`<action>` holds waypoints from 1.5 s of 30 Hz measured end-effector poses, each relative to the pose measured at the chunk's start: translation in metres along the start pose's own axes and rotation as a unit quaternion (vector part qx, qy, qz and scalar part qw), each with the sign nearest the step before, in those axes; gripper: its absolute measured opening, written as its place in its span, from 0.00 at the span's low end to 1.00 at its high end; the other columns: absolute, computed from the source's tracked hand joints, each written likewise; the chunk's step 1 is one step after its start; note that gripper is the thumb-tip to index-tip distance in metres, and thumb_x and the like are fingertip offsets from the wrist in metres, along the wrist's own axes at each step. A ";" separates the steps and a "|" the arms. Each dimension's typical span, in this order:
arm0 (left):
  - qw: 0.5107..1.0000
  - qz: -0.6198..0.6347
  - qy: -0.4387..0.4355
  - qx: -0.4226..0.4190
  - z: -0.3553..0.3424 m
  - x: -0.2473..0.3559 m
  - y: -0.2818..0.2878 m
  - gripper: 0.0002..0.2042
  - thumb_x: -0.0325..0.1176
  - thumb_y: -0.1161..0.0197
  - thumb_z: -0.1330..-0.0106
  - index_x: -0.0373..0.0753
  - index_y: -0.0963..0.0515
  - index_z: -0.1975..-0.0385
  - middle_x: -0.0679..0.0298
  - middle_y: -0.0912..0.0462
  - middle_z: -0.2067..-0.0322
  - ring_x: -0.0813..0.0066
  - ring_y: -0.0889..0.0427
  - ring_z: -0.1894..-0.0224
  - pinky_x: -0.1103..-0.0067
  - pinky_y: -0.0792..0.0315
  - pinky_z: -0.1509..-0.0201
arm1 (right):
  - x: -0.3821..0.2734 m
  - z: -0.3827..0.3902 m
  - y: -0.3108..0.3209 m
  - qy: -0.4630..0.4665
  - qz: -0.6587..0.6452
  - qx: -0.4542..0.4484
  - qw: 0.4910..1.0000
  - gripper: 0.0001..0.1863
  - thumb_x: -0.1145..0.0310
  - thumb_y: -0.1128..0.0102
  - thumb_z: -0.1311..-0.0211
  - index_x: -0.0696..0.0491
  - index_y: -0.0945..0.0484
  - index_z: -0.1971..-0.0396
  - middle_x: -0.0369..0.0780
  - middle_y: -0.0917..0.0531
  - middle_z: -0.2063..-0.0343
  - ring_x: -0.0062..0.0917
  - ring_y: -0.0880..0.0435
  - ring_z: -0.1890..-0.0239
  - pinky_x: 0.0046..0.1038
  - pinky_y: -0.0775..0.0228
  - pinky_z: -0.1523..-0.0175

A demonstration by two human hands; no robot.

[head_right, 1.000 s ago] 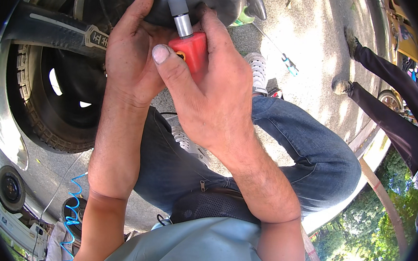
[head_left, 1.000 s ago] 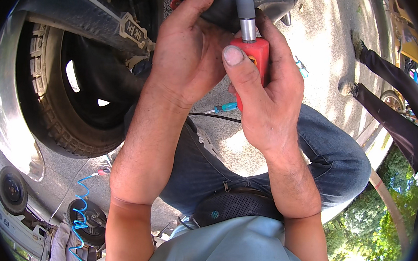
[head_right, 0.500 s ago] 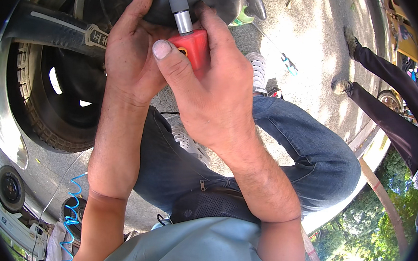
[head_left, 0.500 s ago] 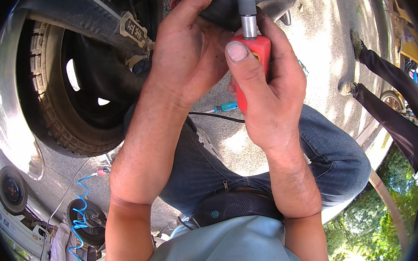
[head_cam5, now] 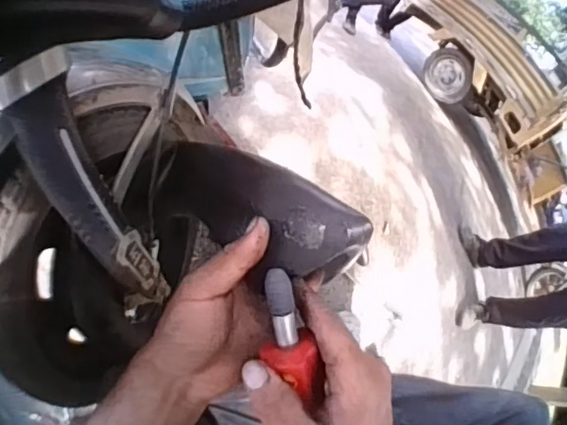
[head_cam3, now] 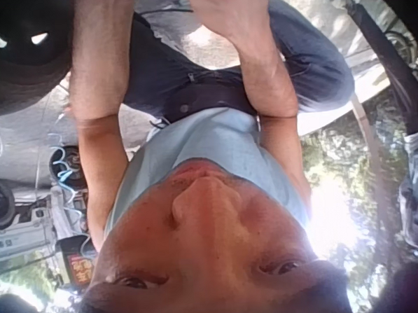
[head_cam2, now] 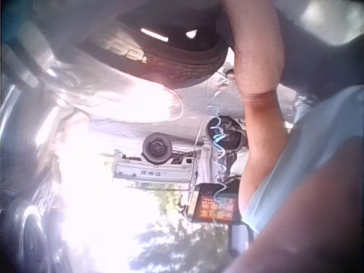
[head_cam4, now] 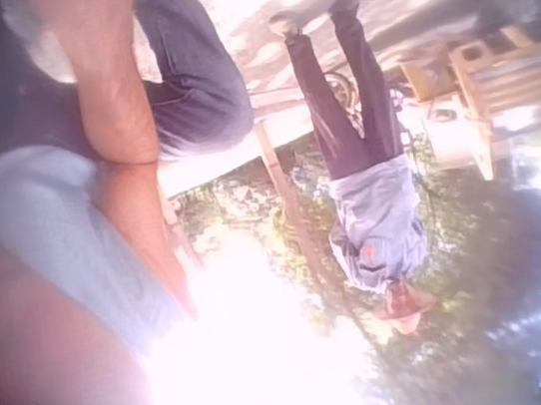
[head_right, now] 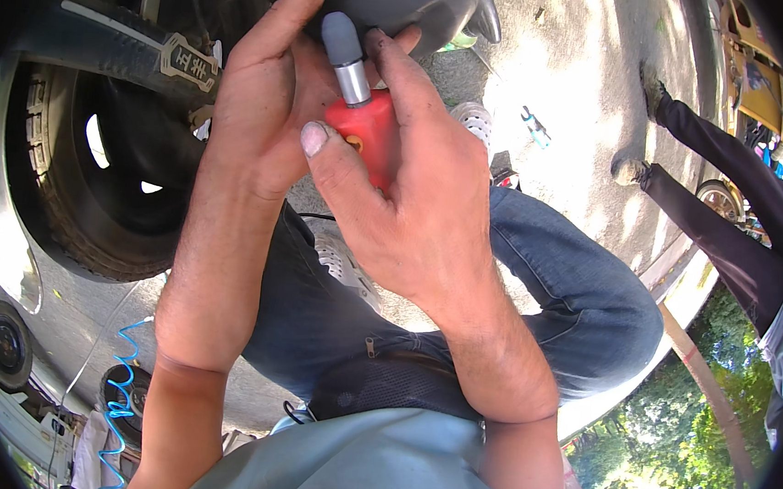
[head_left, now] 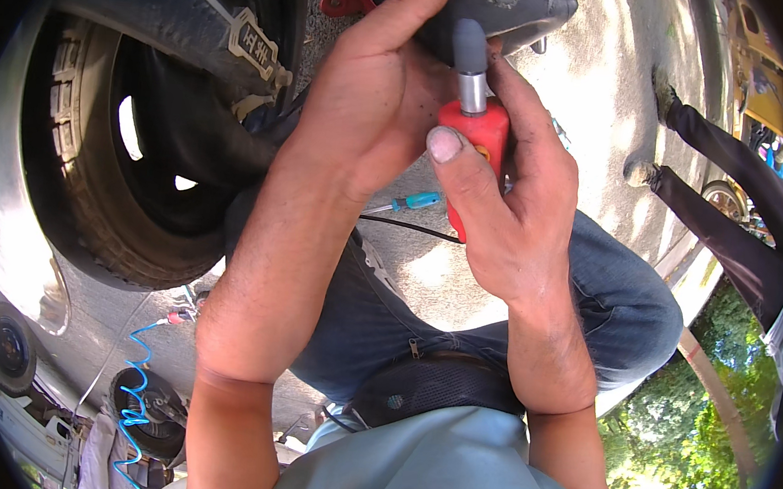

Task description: The person sits on the ground and uses a red handheld tool to grind the surface of a black motorcycle inner tube. They then apply a liquid from a bottle using a brush to the treated area of the tube.

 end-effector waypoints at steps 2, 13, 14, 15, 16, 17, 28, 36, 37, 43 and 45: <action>0.998 0.038 0.036 -0.016 -0.002 -0.009 0.001 0.22 0.50 0.45 0.21 0.38 0.24 0.42 0.58 0.15 0.54 0.65 0.17 0.51 0.65 0.23 0.40 | 0.003 0.002 0.003 -0.026 -0.018 0.002 0.999 0.35 0.66 0.31 0.31 0.67 0.34 0.30 0.43 0.18 0.47 0.21 0.21 0.47 0.26 0.29 0.38; 0.999 0.014 0.030 0.022 0.008 -0.002 0.009 0.20 0.50 0.45 0.21 0.37 0.21 0.50 0.57 0.16 0.58 0.63 0.16 0.54 0.64 0.21 0.43 | -0.002 -0.007 0.001 0.009 0.049 0.038 0.998 0.34 0.67 0.30 0.32 0.68 0.32 0.32 0.40 0.17 0.51 0.18 0.20 0.52 0.22 0.27 0.45; 0.999 0.010 0.030 0.023 0.010 -0.001 0.008 0.20 0.50 0.45 0.21 0.37 0.21 0.50 0.57 0.16 0.58 0.62 0.16 0.54 0.64 0.21 0.44 | -0.002 -0.008 0.000 0.012 0.047 0.036 0.998 0.34 0.67 0.30 0.31 0.68 0.32 0.32 0.40 0.17 0.51 0.18 0.21 0.52 0.22 0.27 0.44; 0.999 0.019 0.035 0.029 0.010 -0.002 0.008 0.21 0.51 0.46 0.21 0.37 0.21 0.50 0.56 0.16 0.58 0.61 0.16 0.54 0.63 0.20 0.44 | -0.002 -0.008 -0.001 0.015 0.045 0.035 0.998 0.34 0.66 0.30 0.31 0.68 0.32 0.32 0.40 0.17 0.51 0.18 0.21 0.51 0.22 0.27 0.44; 0.998 0.028 0.040 0.035 0.009 -0.004 0.006 0.21 0.51 0.46 0.21 0.37 0.21 0.50 0.56 0.16 0.58 0.60 0.15 0.54 0.63 0.20 0.43 | -0.002 -0.009 -0.001 0.015 0.038 0.037 0.998 0.34 0.66 0.31 0.31 0.68 0.32 0.32 0.40 0.17 0.51 0.18 0.21 0.51 0.22 0.27 0.44; 0.997 0.037 0.046 0.040 0.008 -0.005 0.006 0.21 0.51 0.47 0.21 0.36 0.21 0.50 0.56 0.16 0.59 0.60 0.15 0.54 0.63 0.20 0.43 | -0.003 -0.009 -0.001 0.014 0.030 0.039 0.999 0.33 0.66 0.31 0.31 0.68 0.32 0.32 0.40 0.17 0.51 0.18 0.21 0.51 0.22 0.27 0.43; 0.998 0.053 0.018 0.030 0.002 -0.001 0.007 0.20 0.47 0.48 0.21 0.35 0.21 0.48 0.55 0.14 0.57 0.58 0.14 0.53 0.61 0.21 0.42 | 0.004 -0.012 -0.003 0.011 -0.106 0.032 0.994 0.32 0.66 0.36 0.29 0.66 0.32 0.31 0.39 0.17 0.50 0.17 0.22 0.51 0.21 0.29 0.43; 0.998 0.065 0.001 0.007 -0.002 0.002 0.012 0.20 0.46 0.46 0.22 0.35 0.21 0.46 0.56 0.13 0.55 0.60 0.14 0.52 0.61 0.22 0.40 | 0.003 -0.013 -0.002 0.025 -0.116 0.027 0.992 0.32 0.67 0.36 0.30 0.64 0.31 0.31 0.42 0.16 0.53 0.19 0.17 0.56 0.22 0.24 0.50; 0.997 0.069 -0.002 0.035 0.000 0.001 0.008 0.20 0.46 0.45 0.22 0.35 0.21 0.45 0.56 0.13 0.54 0.60 0.14 0.51 0.61 0.22 0.40 | 0.009 -0.012 0.000 0.004 -0.147 0.033 0.989 0.32 0.67 0.36 0.30 0.64 0.32 0.31 0.42 0.16 0.55 0.20 0.17 0.59 0.23 0.23 0.53; 0.996 0.065 0.013 0.055 0.005 0.002 0.004 0.19 0.45 0.44 0.22 0.36 0.22 0.44 0.58 0.14 0.53 0.62 0.16 0.50 0.61 0.24 0.39 | 0.024 -0.005 -0.002 -0.039 -0.209 0.001 0.977 0.34 0.68 0.33 0.31 0.67 0.34 0.31 0.46 0.20 0.46 0.25 0.22 0.46 0.29 0.31 0.39; 0.996 0.070 0.015 0.058 0.004 0.001 0.007 0.19 0.46 0.44 0.22 0.36 0.22 0.45 0.59 0.14 0.54 0.63 0.16 0.50 0.61 0.24 0.40 | 0.018 -0.006 -0.005 -0.022 -0.177 -0.012 0.984 0.34 0.69 0.32 0.31 0.68 0.34 0.32 0.47 0.20 0.44 0.26 0.23 0.41 0.29 0.33 0.33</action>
Point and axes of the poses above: each hand's wrist, its own z-axis away from the middle knuckle, its own y-axis out of the back of the hand, x = y × z, the point moved 10 cm from there along -z, towards the middle knuckle
